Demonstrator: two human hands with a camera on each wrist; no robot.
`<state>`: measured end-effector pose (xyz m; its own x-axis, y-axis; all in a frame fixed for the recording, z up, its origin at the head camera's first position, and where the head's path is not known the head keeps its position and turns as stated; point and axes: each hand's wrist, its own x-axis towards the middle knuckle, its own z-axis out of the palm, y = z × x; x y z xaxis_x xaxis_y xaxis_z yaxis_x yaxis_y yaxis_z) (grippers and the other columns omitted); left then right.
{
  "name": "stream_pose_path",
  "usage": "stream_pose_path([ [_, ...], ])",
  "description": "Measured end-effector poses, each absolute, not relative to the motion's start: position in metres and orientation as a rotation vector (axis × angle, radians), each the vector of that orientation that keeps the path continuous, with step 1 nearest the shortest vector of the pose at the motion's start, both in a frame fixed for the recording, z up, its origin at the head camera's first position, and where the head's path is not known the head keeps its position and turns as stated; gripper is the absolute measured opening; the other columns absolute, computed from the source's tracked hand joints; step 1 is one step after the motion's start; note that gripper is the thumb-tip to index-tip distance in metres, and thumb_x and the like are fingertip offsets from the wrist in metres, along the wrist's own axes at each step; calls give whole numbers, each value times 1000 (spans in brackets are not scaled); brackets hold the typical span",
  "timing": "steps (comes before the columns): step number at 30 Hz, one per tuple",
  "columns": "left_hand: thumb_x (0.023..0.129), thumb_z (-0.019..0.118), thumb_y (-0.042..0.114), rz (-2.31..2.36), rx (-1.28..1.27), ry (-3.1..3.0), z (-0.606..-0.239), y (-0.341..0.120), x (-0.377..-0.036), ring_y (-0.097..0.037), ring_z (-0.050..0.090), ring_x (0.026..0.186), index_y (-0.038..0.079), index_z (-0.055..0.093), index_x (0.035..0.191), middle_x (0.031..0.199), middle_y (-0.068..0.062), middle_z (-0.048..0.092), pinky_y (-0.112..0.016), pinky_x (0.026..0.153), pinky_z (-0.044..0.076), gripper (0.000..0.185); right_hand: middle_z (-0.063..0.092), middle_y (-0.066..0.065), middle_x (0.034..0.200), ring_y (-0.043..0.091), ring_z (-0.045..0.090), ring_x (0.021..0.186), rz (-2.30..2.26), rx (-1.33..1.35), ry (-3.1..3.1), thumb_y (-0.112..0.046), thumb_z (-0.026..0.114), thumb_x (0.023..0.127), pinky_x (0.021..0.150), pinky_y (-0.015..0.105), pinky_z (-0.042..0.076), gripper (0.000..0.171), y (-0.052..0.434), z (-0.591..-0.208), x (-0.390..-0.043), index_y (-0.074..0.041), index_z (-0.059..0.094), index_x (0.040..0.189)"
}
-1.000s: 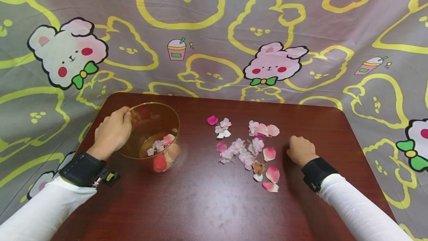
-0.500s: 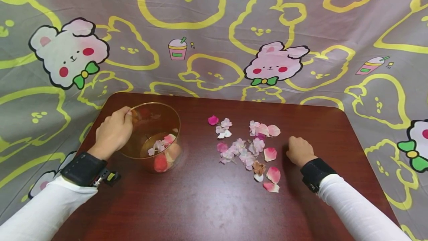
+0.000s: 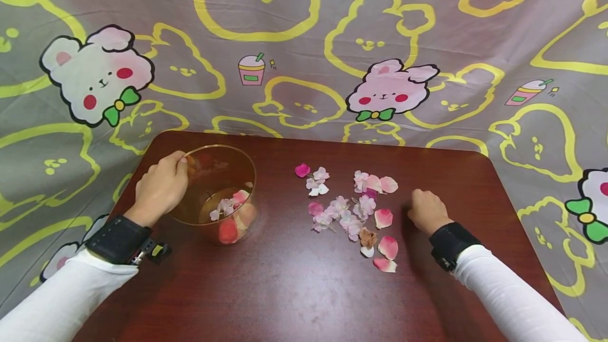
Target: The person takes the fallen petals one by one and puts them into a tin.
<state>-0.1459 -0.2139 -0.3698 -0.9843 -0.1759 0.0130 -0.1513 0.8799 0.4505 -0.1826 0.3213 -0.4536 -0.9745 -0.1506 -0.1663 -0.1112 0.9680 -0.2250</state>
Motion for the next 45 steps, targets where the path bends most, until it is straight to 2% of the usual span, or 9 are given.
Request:
stream_pose_path([
  [5,109,24,30,-710,264,-2996,-370,-215,-146,-54,65,104,9,54,134,118,-29,67,-62,72,47,44,59,12,68,27,54,62,-359,-228,2954,-4,68,83,57,38,44,10,316,-447,-183,6,64,86],
  [11,109,24,30,-711,271,-3001,-370,-214,-146,-53,65,104,9,53,136,119,-28,67,-62,73,47,45,46,6,60,22,48,57,-380,-265,3008,-6,67,84,53,34,36,14,309,-440,-184,-4,58,73],
  [17,109,24,30,-718,266,-2993,-370,-214,-146,-52,66,103,9,53,136,118,-27,67,-61,72,47,45,41,4,59,21,46,56,-403,-283,3053,-9,66,84,51,34,35,10,297,-434,-184,-6,59,78],
  [19,109,25,30,-719,264,-2989,-370,-213,-146,-52,66,103,9,54,135,117,-27,68,-60,71,47,44,42,3,60,20,46,55,-419,-282,3059,-11,67,85,49,33,35,11,291,-433,-183,-6,62,93],
  [24,109,25,30,-720,263,-2989,-370,-212,-146,-52,66,103,9,55,134,117,-27,68,-60,70,47,44,50,5,63,20,49,57,-427,-294,3063,-13,70,86,49,32,37,18,275,-427,-180,-4,64,100],
  [26,109,25,31,-718,268,-2993,-370,-213,-146,-52,66,104,9,55,134,119,-28,67,-61,71,47,44,55,5,64,20,49,57,-415,-313,3059,-14,71,87,49,32,38,13,267,-424,-179,-3,65,90],
  [31,110,24,31,-717,266,-2995,-370,-214,-146,-53,65,105,9,54,135,121,-28,66,-62,72,47,45,60,5,69,18,50,57,-396,-412,3071,-13,75,86,48,30,39,15,245,-416,-177,-4,65,93],
  [38,109,25,30,-719,265,-2986,-370,-213,-146,-52,66,104,9,55,133,118,-28,67,-61,72,47,44,60,2,66,15,49,56,-422,-560,3126,-11,71,87,46,28,36,10,218,-406,-173,-6,67,95],
  [45,109,25,29,-704,273,-2992,-371,-213,-146,-55,64,107,9,53,136,123,-30,65,-64,75,47,44,63,3,69,14,50,57,-448,-652,3156,-10,70,89,47,28,35,8,194,-395,-173,-7,68,95],
])
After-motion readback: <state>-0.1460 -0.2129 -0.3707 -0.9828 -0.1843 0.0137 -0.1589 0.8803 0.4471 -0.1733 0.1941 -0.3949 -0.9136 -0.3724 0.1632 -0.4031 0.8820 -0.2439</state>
